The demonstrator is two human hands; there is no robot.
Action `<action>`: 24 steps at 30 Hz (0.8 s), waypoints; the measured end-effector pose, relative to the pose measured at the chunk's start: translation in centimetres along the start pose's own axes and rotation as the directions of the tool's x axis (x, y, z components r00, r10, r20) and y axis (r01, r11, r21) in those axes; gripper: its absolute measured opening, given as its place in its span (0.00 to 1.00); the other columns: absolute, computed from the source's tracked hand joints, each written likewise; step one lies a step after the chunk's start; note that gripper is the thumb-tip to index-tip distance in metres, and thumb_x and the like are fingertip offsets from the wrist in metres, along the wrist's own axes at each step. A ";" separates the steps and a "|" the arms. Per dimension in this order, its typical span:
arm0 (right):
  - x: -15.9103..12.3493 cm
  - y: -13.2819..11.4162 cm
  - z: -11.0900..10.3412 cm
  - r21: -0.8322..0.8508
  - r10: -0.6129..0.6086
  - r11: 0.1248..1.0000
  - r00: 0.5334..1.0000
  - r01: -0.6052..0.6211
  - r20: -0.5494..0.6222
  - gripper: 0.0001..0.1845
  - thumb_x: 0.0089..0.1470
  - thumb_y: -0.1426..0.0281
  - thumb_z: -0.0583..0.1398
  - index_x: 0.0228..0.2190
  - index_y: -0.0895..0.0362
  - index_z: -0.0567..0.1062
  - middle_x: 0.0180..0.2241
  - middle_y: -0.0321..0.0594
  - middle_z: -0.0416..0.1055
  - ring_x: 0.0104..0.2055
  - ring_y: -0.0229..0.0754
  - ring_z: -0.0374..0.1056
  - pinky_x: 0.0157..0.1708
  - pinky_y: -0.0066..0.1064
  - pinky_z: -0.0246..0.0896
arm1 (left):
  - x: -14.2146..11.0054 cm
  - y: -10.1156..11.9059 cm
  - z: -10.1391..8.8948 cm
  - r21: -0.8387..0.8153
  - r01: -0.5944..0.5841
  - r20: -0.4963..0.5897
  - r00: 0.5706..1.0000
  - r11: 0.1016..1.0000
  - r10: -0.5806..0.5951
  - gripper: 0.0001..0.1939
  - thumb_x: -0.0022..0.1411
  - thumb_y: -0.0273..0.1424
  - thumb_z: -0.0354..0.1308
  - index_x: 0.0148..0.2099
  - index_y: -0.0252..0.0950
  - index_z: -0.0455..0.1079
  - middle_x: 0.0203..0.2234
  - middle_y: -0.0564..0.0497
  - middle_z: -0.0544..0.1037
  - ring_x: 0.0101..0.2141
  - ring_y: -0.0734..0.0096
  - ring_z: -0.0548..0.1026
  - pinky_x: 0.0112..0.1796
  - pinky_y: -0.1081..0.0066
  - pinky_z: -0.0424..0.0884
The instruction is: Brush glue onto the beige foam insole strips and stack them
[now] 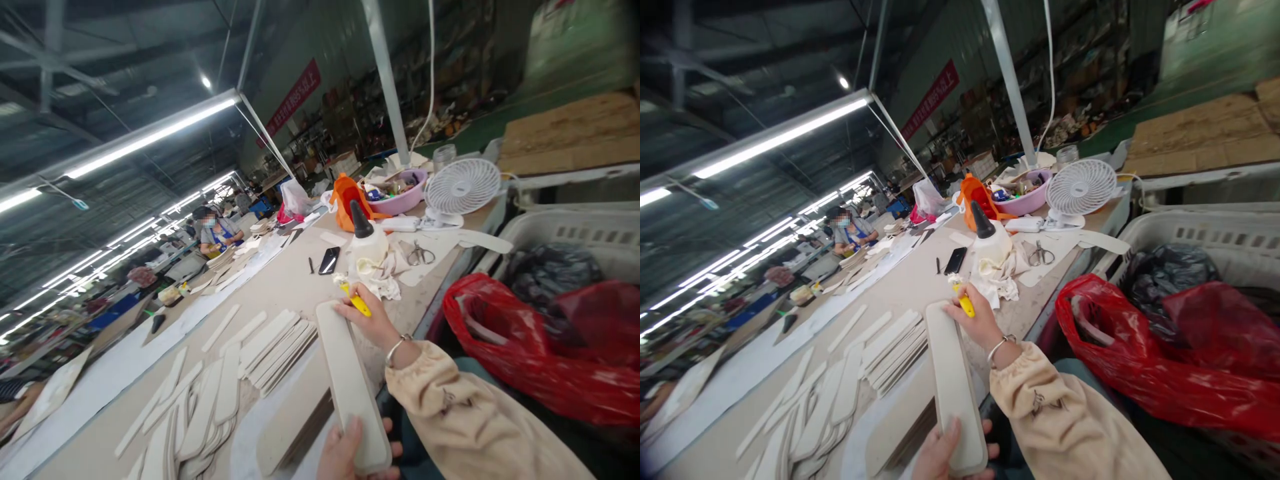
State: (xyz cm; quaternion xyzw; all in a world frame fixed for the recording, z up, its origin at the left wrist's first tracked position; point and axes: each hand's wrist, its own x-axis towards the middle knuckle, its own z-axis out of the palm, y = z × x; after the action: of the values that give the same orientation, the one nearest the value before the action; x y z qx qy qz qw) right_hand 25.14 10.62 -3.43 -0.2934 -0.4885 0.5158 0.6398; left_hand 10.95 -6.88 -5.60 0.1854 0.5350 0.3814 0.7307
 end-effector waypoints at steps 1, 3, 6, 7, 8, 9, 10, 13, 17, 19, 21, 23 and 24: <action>0.0 0.0 -0.1 -0.019 -0.006 1.000 1.000 0.006 0.005 0.20 0.48 0.59 0.64 0.30 0.51 0.57 0.24 0.27 0.61 0.26 0.36 0.61 0.27 0.27 0.58 | -0.2 -0.1 0.2 0.004 -0.012 0.001 1.000 1.000 0.012 0.26 0.51 0.47 0.66 0.43 0.33 0.70 0.43 0.37 0.79 0.39 0.48 0.80 0.34 0.58 0.77; -0.1 0.0 -0.3 -0.063 -0.014 0.998 1.000 0.014 -0.001 0.19 0.48 0.60 0.64 0.30 0.51 0.58 0.25 0.28 0.62 0.26 0.37 0.61 0.28 0.28 0.58 | -0.5 -0.4 0.6 0.020 -0.042 0.002 0.999 0.999 0.042 0.23 0.54 0.46 0.64 0.44 0.33 0.69 0.43 0.37 0.80 0.38 0.49 0.80 0.32 0.61 0.77; -0.4 -0.2 -0.7 -0.123 -0.015 0.992 0.999 0.010 -0.039 0.19 0.46 0.60 0.65 0.30 0.52 0.60 0.27 0.30 0.66 0.28 0.37 0.62 0.31 0.29 0.58 | -1.2 -0.6 1.3 0.044 -0.078 0.015 0.997 0.996 0.078 0.22 0.58 0.44 0.60 0.46 0.32 0.68 0.42 0.36 0.80 0.37 0.50 0.81 0.29 0.65 0.77; -0.4 -0.2 -0.8 -0.130 -0.013 0.991 0.999 0.007 -0.052 0.20 0.46 0.60 0.66 0.30 0.52 0.60 0.27 0.30 0.66 0.28 0.37 0.63 0.31 0.29 0.58 | -1.4 -0.5 1.6 0.041 -0.077 0.031 0.997 0.996 0.076 0.22 0.59 0.44 0.60 0.47 0.31 0.68 0.42 0.36 0.80 0.37 0.51 0.81 0.29 0.65 0.77; -0.5 -0.1 -1.0 -0.123 -0.012 0.992 0.998 0.004 -0.061 0.20 0.45 0.60 0.66 0.31 0.52 0.60 0.27 0.30 0.67 0.28 0.37 0.63 0.31 0.29 0.58 | -1.6 -0.4 1.8 0.026 -0.067 0.052 0.996 0.997 0.065 0.24 0.59 0.45 0.60 0.48 0.30 0.68 0.42 0.36 0.80 0.38 0.51 0.81 0.30 0.65 0.77; -0.5 -0.1 -1.1 -0.112 -0.009 0.994 0.998 0.001 -0.064 0.20 0.45 0.59 0.66 0.31 0.52 0.60 0.26 0.29 0.67 0.28 0.37 0.63 0.31 0.29 0.58 | -1.8 -0.3 2.0 0.003 -0.046 0.076 0.996 0.999 0.045 0.26 0.59 0.47 0.59 0.49 0.30 0.68 0.43 0.35 0.79 0.38 0.51 0.81 0.31 0.65 0.77; -0.5 0.0 -1.2 -0.099 -0.006 0.995 0.998 0.000 -0.066 0.20 0.45 0.59 0.66 0.31 0.52 0.60 0.26 0.29 0.66 0.28 0.37 0.63 0.31 0.29 0.58 | -2.0 -0.1 2.1 -0.024 -0.019 0.099 0.995 1.000 0.021 0.30 0.59 0.50 0.57 0.50 0.29 0.68 0.44 0.35 0.79 0.39 0.51 0.80 0.32 0.65 0.77; -0.6 0.2 -1.3 -0.098 -0.009 0.995 0.997 0.002 -0.074 0.20 0.45 0.60 0.66 0.31 0.52 0.60 0.26 0.29 0.66 0.29 0.37 0.63 0.31 0.29 0.58 | -2.4 0.4 2.5 -0.086 0.036 0.143 0.989 0.996 -0.023 0.39 0.56 0.58 0.53 0.53 0.26 0.68 0.45 0.32 0.78 0.41 0.48 0.79 0.34 0.62 0.77; -0.9 0.4 -1.3 -0.135 -0.027 0.991 0.997 0.018 -0.066 0.19 0.45 0.60 0.66 0.31 0.52 0.61 0.26 0.29 0.66 0.29 0.38 0.64 0.32 0.29 0.58 | -2.5 0.2 2.5 -0.041 -0.067 0.111 0.991 0.997 0.071 0.26 0.56 0.44 0.62 0.50 0.30 0.68 0.44 0.36 0.79 0.40 0.49 0.80 0.37 0.59 0.76; -1.0 0.3 -1.2 -0.135 -0.030 0.991 0.998 0.021 -0.063 0.19 0.46 0.60 0.65 0.31 0.52 0.61 0.26 0.30 0.66 0.29 0.38 0.64 0.32 0.30 0.58 | -2.4 -0.2 2.3 -0.009 -0.117 0.065 0.991 0.993 0.117 0.20 0.57 0.37 0.63 0.48 0.31 0.67 0.41 0.37 0.80 0.38 0.52 0.81 0.36 0.61 0.76; -1.1 0.2 -1.2 -0.145 -0.040 0.989 0.997 0.029 -0.072 0.19 0.46 0.60 0.66 0.31 0.52 0.61 0.27 0.31 0.67 0.30 0.39 0.65 0.32 0.31 0.59 | -2.4 -0.5 2.2 0.002 -0.122 0.036 0.992 0.993 0.122 0.18 0.58 0.36 0.62 0.47 0.31 0.67 0.40 0.37 0.81 0.36 0.52 0.81 0.34 0.62 0.76; -1.3 0.0 -1.0 -0.159 -0.058 0.986 0.995 0.045 -0.076 0.18 0.47 0.61 0.66 0.31 0.52 0.61 0.28 0.32 0.68 0.30 0.39 0.64 0.32 0.31 0.59 | -2.4 -0.6 2.1 0.000 -0.119 0.038 0.992 0.993 0.119 0.18 0.58 0.37 0.62 0.46 0.31 0.67 0.39 0.36 0.81 0.36 0.51 0.81 0.33 0.62 0.76; -1.4 -0.1 -0.9 -0.158 -0.065 0.986 0.995 0.053 -0.073 0.18 0.47 0.61 0.66 0.31 0.52 0.61 0.28 0.32 0.67 0.29 0.39 0.64 0.32 0.31 0.59 | -2.4 -0.6 2.1 -0.002 -0.129 0.047 0.991 0.992 0.129 0.19 0.57 0.38 0.63 0.46 0.31 0.67 0.39 0.36 0.81 0.36 0.50 0.81 0.32 0.62 0.76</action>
State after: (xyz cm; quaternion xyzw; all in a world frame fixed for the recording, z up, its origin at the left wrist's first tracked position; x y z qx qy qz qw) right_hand 26.06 9.37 -4.09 -0.3478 -0.5103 0.4452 0.6484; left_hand 12.75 -8.76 -3.73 0.2288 0.5047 0.4233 0.7167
